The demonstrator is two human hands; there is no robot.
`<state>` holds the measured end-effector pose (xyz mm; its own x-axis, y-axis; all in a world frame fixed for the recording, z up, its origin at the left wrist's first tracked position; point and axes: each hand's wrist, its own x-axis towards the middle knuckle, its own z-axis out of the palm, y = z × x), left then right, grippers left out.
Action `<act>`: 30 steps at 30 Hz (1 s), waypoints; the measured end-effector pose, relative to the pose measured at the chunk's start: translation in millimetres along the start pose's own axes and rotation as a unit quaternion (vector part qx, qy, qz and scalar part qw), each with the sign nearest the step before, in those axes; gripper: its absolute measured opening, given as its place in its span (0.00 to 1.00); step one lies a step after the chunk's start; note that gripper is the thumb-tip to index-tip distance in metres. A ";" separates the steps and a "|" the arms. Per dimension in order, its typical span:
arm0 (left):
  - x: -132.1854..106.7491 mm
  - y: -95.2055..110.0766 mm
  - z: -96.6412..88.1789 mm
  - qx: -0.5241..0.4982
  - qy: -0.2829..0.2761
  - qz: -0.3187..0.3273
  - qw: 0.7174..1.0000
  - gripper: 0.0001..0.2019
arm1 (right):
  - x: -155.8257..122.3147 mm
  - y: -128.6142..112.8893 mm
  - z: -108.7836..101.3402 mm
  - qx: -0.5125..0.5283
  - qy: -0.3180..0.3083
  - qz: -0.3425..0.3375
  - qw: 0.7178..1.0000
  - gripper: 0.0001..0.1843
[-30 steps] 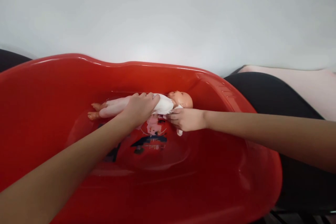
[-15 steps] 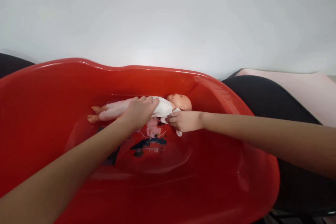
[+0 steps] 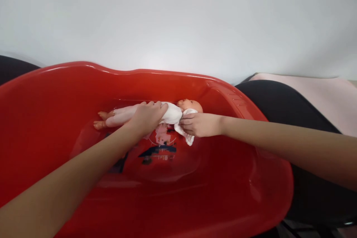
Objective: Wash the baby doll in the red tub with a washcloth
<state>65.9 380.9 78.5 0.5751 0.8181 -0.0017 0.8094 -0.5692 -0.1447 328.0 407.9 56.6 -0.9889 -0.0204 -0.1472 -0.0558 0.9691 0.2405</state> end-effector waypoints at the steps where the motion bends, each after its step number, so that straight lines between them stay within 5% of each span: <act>1: 0.1 0.4 -0.3 0.002 -0.002 -0.001 1.000 0.14 | 1.0 -2.2 5.5 0.027 -0.012 0.007 1.000 0.12; 8: -1.7 2.2 -3.5 -0.005 -0.025 -0.004 1.000 0.14 | -31.4 -3.9 1.4 0.197 -0.060 0.057 0.977 0.11; 11: -1.6 2.3 -3.8 -0.007 -0.030 -0.006 1.000 0.13 | -33.8 -2.3 -11.4 0.171 -0.032 0.078 0.982 0.12; 14: -1.6 3.2 -4.9 -0.005 -0.040 -0.011 0.999 0.13 | -23.9 -1.9 -19.5 0.104 -0.016 0.172 0.979 0.15; 18: -2.8 4.7 -4.9 0.011 -0.049 -0.008 0.999 0.13 | -18.7 -3.7 -17.9 0.089 -0.112 0.296 0.944 0.14; 23: -8.1 5.8 7.4 0.048 -0.028 0.006 0.998 0.15 | -26.3 -6.8 -20.6 0.209 -0.215 0.323 0.897 0.14; 30: -26.9 6.8 30.0 0.071 0.014 0.046 0.996 0.14 | 16.9 -3.5 -49.2 0.147 -0.097 0.417 0.892 0.20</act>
<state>52.4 357.4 47.9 0.6509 0.7591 0.0060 0.7289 -0.6227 -0.2844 304.6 392.0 100.5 -0.6253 0.7529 -0.2053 0.7547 0.6503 0.0865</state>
